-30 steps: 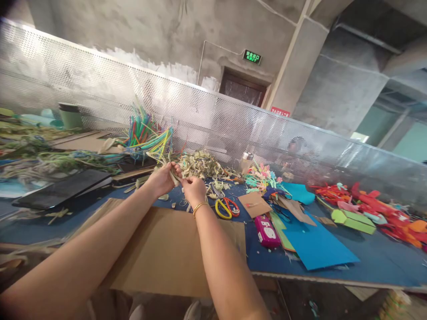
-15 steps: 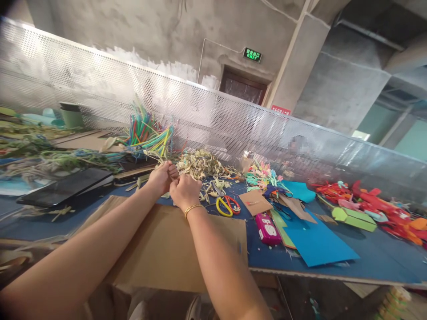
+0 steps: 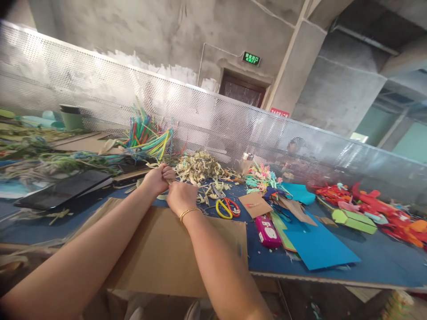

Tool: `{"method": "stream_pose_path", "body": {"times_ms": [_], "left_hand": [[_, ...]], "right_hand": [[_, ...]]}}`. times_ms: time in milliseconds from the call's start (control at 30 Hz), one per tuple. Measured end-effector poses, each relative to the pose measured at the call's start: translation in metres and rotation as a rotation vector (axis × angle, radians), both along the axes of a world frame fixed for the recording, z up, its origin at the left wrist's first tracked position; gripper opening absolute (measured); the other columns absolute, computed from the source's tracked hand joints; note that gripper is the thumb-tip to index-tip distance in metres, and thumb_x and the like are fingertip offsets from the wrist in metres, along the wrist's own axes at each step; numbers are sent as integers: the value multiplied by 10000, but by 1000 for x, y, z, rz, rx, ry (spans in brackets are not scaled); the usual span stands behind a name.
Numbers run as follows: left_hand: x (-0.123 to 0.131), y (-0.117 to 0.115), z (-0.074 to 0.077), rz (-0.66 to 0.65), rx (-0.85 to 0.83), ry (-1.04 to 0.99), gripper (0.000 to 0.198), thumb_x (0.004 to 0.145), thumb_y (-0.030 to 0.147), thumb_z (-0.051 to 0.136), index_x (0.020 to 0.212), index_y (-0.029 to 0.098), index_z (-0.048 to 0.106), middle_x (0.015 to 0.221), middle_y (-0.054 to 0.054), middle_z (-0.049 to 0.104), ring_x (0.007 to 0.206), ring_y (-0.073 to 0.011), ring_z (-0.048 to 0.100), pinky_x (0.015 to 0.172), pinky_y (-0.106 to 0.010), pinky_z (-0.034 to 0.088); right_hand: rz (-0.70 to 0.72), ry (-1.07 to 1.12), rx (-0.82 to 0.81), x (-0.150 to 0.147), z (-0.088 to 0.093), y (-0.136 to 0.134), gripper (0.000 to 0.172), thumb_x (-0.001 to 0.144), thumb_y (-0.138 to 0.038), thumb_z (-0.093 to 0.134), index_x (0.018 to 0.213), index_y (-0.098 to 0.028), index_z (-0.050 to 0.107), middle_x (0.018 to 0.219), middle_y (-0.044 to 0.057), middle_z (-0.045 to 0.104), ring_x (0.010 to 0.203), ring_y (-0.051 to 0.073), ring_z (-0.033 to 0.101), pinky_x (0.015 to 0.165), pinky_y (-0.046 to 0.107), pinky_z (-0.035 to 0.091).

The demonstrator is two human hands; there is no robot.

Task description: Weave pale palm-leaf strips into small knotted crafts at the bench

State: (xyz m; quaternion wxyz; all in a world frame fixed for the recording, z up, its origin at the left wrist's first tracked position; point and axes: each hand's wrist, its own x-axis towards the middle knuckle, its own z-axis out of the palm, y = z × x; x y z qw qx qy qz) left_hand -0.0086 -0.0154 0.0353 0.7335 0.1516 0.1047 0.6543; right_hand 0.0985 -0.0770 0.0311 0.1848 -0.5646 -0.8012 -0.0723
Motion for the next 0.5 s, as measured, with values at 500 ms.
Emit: {"method": "stream_pose_path", "body": {"times_ms": [500], "left_hand": [[-38,14,-2,253,-123,-86,311,900,125,261,597,198,262,426,76,137,325,-70,141,317,-205,109]], "right_hand": [[472,296,-434,93,23,21,342,896,-389,389,632,-180,450,560,-49,405,512,79,353,532,212,283]]}}
